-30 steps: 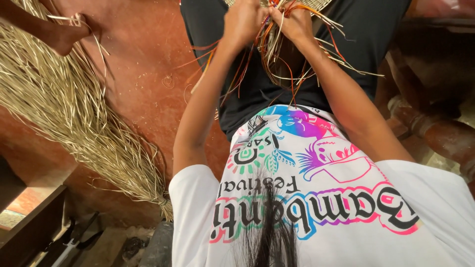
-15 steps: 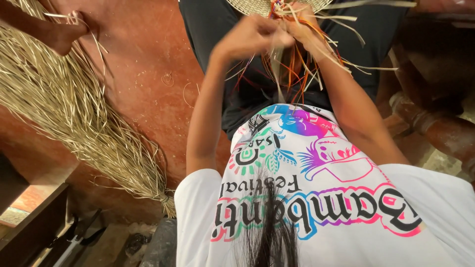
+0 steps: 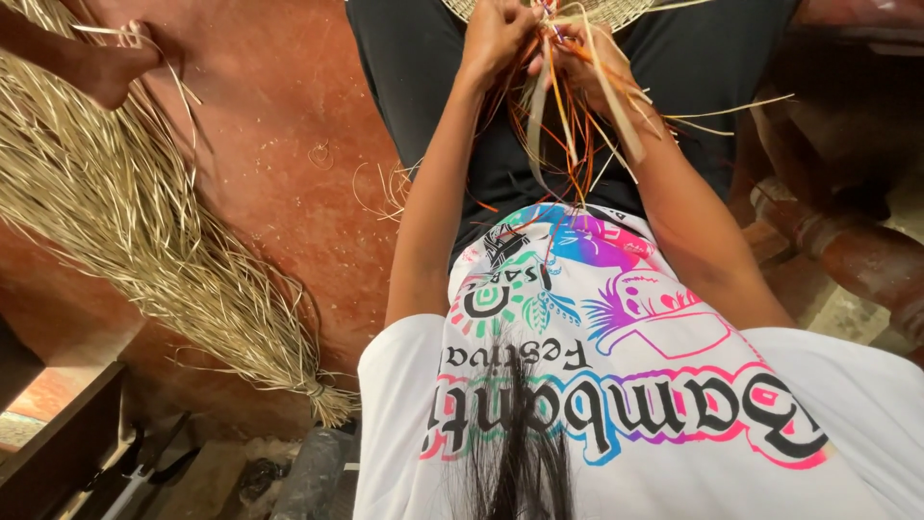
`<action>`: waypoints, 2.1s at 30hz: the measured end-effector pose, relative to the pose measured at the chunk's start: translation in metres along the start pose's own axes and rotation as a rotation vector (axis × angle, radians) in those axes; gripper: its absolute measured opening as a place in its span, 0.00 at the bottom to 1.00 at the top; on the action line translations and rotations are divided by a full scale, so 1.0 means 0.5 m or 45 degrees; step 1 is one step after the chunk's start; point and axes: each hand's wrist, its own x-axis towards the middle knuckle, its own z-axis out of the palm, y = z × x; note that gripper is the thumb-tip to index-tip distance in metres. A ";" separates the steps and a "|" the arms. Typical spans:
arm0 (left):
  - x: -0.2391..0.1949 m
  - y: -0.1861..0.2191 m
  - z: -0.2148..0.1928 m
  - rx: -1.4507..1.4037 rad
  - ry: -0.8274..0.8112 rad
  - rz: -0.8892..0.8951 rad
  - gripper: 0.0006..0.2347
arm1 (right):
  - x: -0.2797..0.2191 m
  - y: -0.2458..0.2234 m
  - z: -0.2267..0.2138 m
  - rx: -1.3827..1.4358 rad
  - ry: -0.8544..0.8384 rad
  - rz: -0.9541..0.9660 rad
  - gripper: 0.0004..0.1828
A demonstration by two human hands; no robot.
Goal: The person sits cross-legged on the floor and weaves a basket using dried natural fibers. They interlace orange and natural-colored strands into the rim of a partially completed basket held in their lap.
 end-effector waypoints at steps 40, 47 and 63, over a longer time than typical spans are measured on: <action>-0.056 0.040 -0.015 0.547 0.017 -0.132 0.14 | 0.044 0.095 -0.002 -0.175 0.172 -0.184 0.12; -0.073 0.040 -0.016 0.443 0.044 0.031 0.11 | 0.043 0.098 -0.006 -0.220 0.194 -0.158 0.09; -0.071 0.084 -0.021 -0.368 -0.220 -0.609 0.17 | 0.054 0.104 -0.019 -0.347 0.152 -0.213 0.04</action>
